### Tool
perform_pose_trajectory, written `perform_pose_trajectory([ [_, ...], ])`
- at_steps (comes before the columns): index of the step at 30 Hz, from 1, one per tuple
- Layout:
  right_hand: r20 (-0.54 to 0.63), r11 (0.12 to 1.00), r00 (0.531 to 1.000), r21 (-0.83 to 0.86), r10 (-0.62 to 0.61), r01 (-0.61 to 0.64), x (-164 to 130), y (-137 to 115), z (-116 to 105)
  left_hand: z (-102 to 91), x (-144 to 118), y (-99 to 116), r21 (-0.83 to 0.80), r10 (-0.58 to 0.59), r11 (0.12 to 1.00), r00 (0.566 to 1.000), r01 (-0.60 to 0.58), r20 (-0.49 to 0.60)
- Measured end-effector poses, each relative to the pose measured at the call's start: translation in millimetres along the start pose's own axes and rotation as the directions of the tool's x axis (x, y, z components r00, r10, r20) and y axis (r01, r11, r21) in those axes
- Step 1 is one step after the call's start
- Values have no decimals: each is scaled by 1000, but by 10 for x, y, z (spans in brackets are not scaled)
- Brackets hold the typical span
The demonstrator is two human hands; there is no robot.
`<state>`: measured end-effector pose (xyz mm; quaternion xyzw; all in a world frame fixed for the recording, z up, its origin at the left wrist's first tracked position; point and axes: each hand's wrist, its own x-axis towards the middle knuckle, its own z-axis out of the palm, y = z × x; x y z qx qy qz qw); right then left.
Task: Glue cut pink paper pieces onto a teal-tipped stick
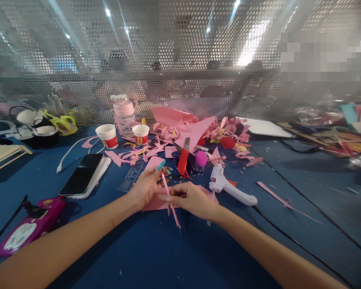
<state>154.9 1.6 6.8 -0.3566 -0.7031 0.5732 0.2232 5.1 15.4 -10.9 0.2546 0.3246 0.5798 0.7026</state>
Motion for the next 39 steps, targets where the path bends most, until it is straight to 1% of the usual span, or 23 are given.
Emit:
perform_pose_trajectory([
  [7, -1, 1000, 1000, -6, -7, 7, 8, 4, 3, 2, -6, 9, 9, -9, 1000, 1000, 9, 2],
  [14, -48, 999, 999, -51, 5, -8, 27, 15, -15, -10, -1, -5, 68, -15, 998, 998, 11, 58],
  [19, -11, 1000, 1000, -3, 9, -9, 25, 13, -16, -21, 22, -12, -1, -26, 1000, 1000, 26, -2],
  [22, -26, 1000, 1000, -7, 8, -8, 24, 14, -26, -34, 34, -6, -53, -37, 998, 999, 36, -21],
  [26, -31, 999, 999, -23, 34, -35, 15, -10, -52, -69, 50, -5, -71, -58, 996, 998, 55, -34],
  [29, -38, 999, 999, -52, -9, 7, 1, -33, -75, -98, 64, -18, -86, -43, 995, 999, 41, -24],
  [32, -90, 985, 994, -162, -67, 52, -4, -33, -114, -99, 62, -16, -62, -34, 998, 999, 32, -33],
  [34, -181, 945, 975, -321, -127, 64, 0, -20, -161, -77, 46, 2, -22, -28, 999, 1000, 28, -2],
  [35, -233, 901, 956, -428, -179, 64, 2, -12, -192, -61, 34, 15, -6, -23, 1000, 999, 23, 28],
  [36, -274, 838, 930, -542, -243, 59, 3, -3, -227, -44, 21, 28, 4, -15, 1000, 998, 15, 56],
  [37, -299, 755, 900, -653, -316, 48, 3, 4, -264, -28, 8, 40, 14, -6, 1000, 997, 5, 75],
  [39, -280, 561, 851, -828, -445, 21, -4, 10, -336, -3, -13, 56, 48, 6, 999, 997, -9, 74],
])
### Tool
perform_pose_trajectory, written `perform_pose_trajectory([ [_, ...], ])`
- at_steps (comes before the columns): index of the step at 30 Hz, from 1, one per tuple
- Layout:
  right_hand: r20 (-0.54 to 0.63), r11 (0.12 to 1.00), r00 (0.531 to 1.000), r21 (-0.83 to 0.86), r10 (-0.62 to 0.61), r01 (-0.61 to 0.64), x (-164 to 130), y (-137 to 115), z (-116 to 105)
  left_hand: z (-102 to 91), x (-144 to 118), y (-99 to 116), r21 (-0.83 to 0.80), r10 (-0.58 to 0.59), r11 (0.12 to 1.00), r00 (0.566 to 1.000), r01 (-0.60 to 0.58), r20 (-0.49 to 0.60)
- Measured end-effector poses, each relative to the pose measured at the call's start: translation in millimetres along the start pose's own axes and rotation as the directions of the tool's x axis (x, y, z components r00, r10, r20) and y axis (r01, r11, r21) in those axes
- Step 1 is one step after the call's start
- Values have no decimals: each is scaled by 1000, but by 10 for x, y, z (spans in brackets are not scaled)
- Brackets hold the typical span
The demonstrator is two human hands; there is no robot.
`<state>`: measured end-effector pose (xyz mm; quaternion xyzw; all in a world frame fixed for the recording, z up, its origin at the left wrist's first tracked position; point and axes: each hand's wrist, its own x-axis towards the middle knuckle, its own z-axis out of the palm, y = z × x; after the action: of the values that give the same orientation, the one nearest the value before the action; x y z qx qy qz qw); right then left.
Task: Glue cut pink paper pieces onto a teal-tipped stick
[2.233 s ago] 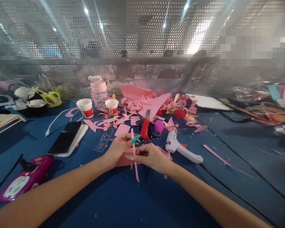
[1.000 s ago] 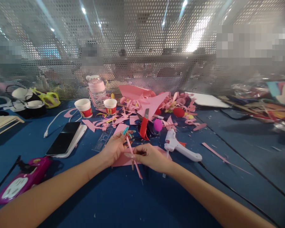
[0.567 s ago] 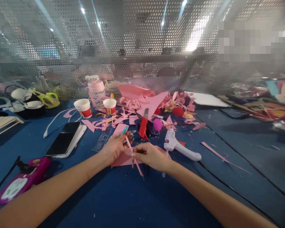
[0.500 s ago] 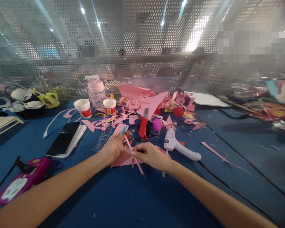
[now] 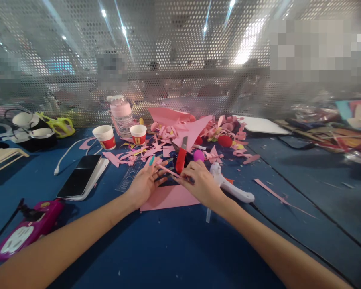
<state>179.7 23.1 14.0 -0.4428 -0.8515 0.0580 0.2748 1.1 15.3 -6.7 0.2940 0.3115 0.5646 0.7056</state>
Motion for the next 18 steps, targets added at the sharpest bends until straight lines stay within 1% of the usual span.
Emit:
perform_pose_trajectory([
  [2, -35, 978, 993, -184, -110, 102, 7, 44, -39, 11, -11, 4, 64, 6, 998, 1000, -6, -12],
  [5, -55, 928, 977, -328, -205, 176, 5, 68, -78, 6, -15, -7, 196, -15, 980, 1000, 10, 25],
  [8, -65, 902, 966, -378, -252, 210, -8, 69, -68, -6, -14, -13, 338, -123, 938, 987, 80, 105],
  [10, -54, 884, 958, -401, -283, 239, -18, 71, -47, -16, -10, -9, 439, -170, 894, 976, 95, 133],
  [11, -49, 875, 954, -414, -295, 249, -22, 73, -40, -23, -5, -6, 492, -167, 867, 977, 80, 134],
  [13, -49, 856, 948, -447, -314, 261, -25, 76, -45, -41, 9, 1, 580, -122, 814, 985, 28, 124],
  [15, -52, 830, 938, -485, -342, 276, -25, 73, -76, -55, 25, 7, 628, -84, 778, 990, -7, 114],
  [17, -61, 805, 927, -520, -370, 287, -28, 60, -121, -55, 32, 11, 642, -86, 767, 991, 0, 104],
  [18, -65, 795, 923, -533, -379, 289, -32, 52, -142, -48, 30, 11, 640, -113, 768, 988, 22, 102],
])
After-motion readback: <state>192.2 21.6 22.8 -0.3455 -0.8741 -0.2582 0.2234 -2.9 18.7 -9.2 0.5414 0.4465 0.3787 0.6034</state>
